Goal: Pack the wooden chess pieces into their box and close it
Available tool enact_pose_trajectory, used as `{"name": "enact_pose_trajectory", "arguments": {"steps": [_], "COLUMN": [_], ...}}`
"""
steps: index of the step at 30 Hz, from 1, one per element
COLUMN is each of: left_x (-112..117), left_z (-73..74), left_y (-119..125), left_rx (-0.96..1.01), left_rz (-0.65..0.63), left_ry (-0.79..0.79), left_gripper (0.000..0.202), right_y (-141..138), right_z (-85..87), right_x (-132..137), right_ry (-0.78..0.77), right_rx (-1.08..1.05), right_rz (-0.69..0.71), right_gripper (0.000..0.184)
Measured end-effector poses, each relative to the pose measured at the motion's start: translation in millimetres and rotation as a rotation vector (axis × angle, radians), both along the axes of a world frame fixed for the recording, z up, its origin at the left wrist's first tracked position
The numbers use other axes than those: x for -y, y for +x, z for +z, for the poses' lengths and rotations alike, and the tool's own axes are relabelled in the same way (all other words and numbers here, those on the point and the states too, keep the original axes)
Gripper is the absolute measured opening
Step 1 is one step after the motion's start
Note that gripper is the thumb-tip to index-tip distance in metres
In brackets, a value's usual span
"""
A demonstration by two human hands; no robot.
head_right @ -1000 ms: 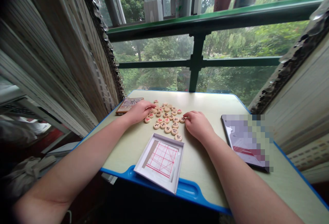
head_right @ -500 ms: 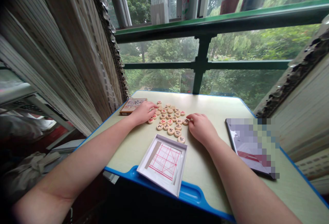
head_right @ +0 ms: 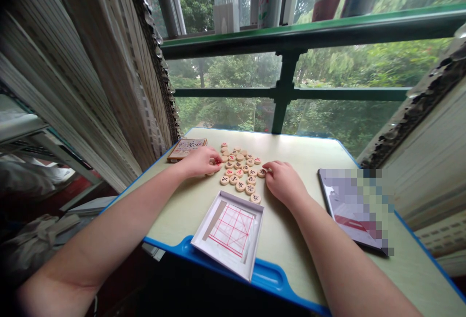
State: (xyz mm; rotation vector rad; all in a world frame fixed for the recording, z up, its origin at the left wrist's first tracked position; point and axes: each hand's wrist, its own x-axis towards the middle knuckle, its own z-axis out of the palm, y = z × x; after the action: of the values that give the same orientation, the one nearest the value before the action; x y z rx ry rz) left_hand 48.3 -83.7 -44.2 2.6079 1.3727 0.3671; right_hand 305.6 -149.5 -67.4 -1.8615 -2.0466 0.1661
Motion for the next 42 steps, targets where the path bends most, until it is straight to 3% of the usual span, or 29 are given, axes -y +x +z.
{"name": "enact_pose_trajectory", "arguments": {"steps": [3, 6, 10, 13, 24, 36, 39, 42], "left_x": [-2, -3, -1, 0, -4, -5, -5, -6], "left_z": [-3.3, -4.0, -2.3, -1.0, -8.9, -11.8, -10.9, -12.1], "left_y": [0, 3, 7, 10, 11, 21, 21, 21], "left_rx": [0.107, 0.151, 0.025, -0.036, 0.052, 0.030, 0.017, 0.043], "left_rz": [-0.055, 0.012, 0.080, 0.108, -0.002, -0.064, -0.056, -0.059], "left_ry": [-0.063, -0.042, 0.118, 0.133, 0.039, 0.097, 0.104, 0.108], "left_gripper": [0.027, 0.031, 0.039, 0.041, 0.025, 0.030, 0.031, 0.034], "right_y": [0, 0, -1, -1, -1, -6, -14, -29], "right_z": [-0.3, -0.4, -0.1, 0.1, 1.7, 3.2, 5.4, 14.5], "right_x": [0, -1, -1, -2, 0, 1, 0, -12], "right_ry": [-0.002, 0.000, -0.007, -0.009, -0.021, 0.140, 0.209, 0.177], "right_rx": [0.003, 0.001, 0.007, 0.007, -0.014, -0.130, -0.162, -0.133], "right_rz": [0.000, 0.004, 0.000, -0.003, -0.011, 0.010, 0.045, 0.044], "right_gripper": [0.035, 0.035, 0.036, 0.037, 0.037, 0.036, 0.034, 0.030]}}
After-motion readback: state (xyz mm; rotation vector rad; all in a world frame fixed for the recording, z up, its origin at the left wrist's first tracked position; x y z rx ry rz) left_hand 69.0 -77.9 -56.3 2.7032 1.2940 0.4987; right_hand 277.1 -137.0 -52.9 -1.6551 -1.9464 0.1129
